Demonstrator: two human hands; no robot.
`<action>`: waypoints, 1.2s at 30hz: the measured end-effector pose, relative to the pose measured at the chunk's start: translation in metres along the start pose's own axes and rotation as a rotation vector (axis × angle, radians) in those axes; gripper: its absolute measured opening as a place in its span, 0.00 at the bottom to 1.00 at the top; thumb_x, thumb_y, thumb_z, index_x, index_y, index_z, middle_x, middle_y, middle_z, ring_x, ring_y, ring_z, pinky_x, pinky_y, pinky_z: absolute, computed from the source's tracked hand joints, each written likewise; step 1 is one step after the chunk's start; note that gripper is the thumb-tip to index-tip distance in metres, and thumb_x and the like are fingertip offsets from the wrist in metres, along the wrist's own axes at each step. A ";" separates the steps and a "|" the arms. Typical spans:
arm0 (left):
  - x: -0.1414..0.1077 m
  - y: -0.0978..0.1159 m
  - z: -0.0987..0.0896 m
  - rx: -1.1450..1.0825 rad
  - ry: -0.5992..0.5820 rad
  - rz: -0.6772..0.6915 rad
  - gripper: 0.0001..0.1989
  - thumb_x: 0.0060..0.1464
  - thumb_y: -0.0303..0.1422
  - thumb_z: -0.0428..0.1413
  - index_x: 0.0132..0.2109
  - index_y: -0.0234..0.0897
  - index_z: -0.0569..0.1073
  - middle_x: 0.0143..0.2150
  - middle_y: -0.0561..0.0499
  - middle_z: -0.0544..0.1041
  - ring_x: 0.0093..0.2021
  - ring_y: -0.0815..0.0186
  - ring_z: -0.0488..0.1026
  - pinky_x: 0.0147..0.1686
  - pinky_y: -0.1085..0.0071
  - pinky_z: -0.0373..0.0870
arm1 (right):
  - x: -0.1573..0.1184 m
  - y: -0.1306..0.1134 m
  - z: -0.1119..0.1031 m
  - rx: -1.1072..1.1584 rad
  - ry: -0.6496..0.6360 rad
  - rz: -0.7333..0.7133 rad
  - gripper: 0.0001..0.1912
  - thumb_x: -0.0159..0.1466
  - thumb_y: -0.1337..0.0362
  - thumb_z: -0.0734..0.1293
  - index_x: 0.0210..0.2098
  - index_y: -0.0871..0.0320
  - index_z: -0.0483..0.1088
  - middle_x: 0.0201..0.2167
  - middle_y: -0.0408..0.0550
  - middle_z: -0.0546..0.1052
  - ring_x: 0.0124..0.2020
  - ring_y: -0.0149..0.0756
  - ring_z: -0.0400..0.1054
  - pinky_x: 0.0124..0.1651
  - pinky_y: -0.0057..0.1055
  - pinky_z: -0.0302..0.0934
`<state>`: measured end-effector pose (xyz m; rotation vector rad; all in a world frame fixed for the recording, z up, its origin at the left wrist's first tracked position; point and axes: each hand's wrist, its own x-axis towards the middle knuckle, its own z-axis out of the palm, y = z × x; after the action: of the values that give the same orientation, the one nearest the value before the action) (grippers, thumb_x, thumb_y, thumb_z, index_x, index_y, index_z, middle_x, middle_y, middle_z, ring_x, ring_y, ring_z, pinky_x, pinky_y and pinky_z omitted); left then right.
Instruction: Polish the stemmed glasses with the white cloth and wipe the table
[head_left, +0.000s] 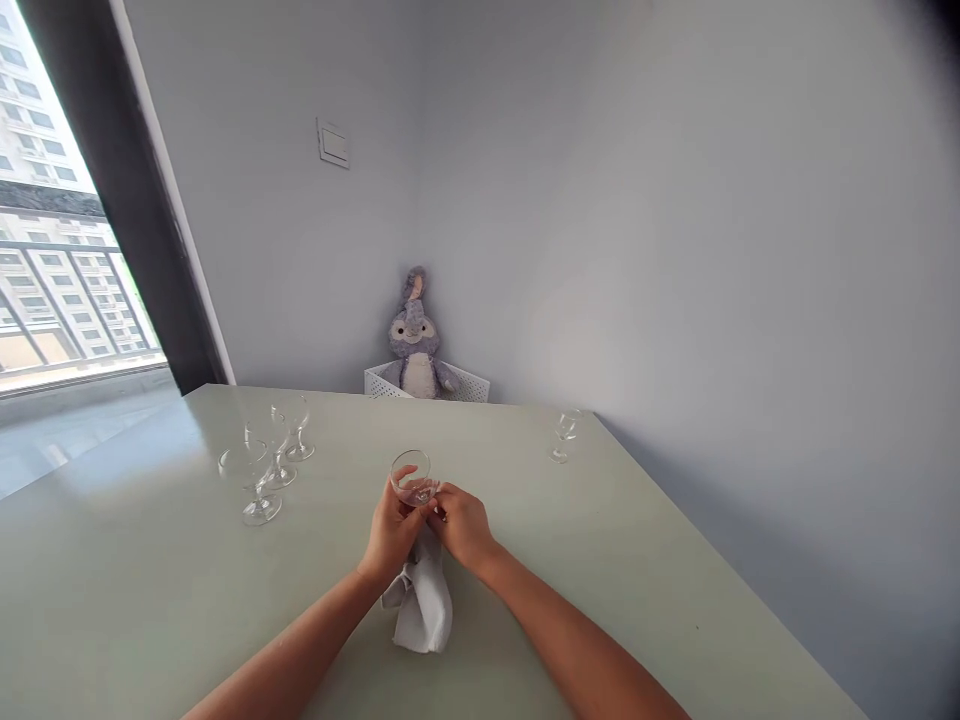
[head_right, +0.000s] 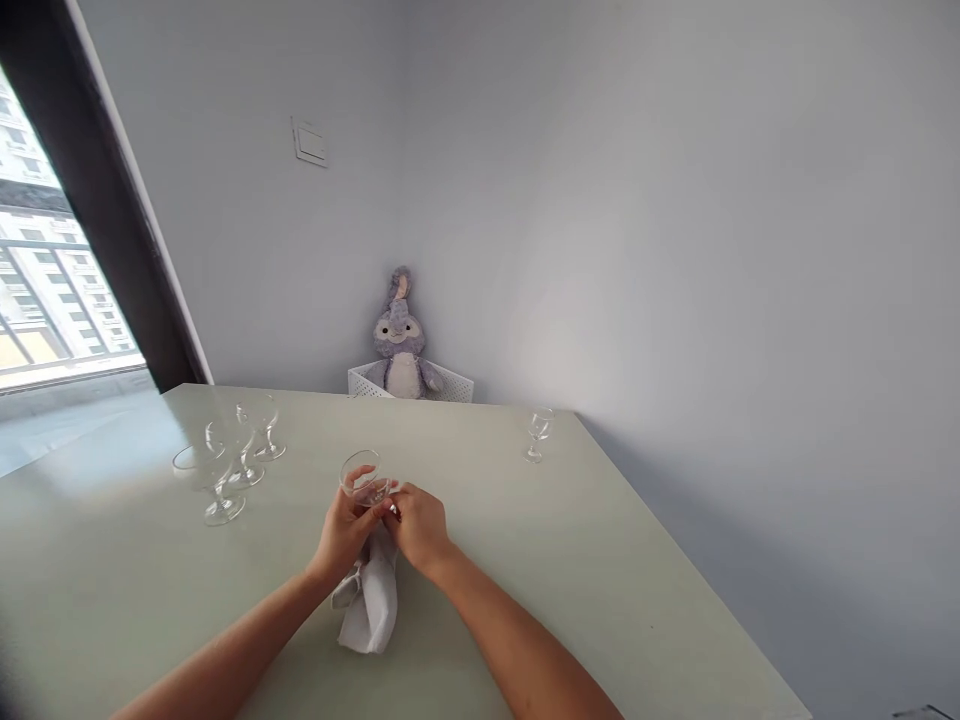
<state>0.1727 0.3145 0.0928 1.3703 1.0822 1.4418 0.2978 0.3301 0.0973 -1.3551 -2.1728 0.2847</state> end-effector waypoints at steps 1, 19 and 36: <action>0.001 -0.005 0.000 0.048 -0.003 -0.024 0.27 0.44 0.34 0.56 0.52 0.43 0.57 0.43 0.49 0.72 0.32 0.69 0.71 0.34 0.71 0.67 | 0.002 0.008 0.001 -0.007 -0.005 0.032 0.09 0.61 0.62 0.60 0.28 0.54 0.71 0.29 0.41 0.72 0.28 0.28 0.64 0.30 0.23 0.51; 0.000 -0.027 0.002 0.752 -0.388 0.126 0.11 0.46 0.32 0.53 0.41 0.44 0.72 0.39 0.53 0.75 0.41 0.62 0.67 0.41 0.67 0.60 | 0.036 0.195 -0.058 -0.206 0.139 0.735 0.11 0.60 0.61 0.56 0.28 0.56 0.68 0.29 0.44 0.73 0.30 0.32 0.65 0.26 0.26 0.47; 0.001 -0.027 0.002 0.629 -0.334 0.103 0.10 0.43 0.32 0.55 0.36 0.45 0.74 0.35 0.52 0.75 0.37 0.61 0.68 0.38 0.66 0.59 | 0.040 0.222 -0.068 -0.181 0.177 0.784 0.09 0.59 0.60 0.59 0.31 0.56 0.69 0.31 0.45 0.74 0.32 0.33 0.66 0.27 0.26 0.49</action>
<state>0.1752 0.3227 0.0667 2.0460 1.3080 0.9112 0.4912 0.4617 0.0666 -2.2030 -1.4643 0.2438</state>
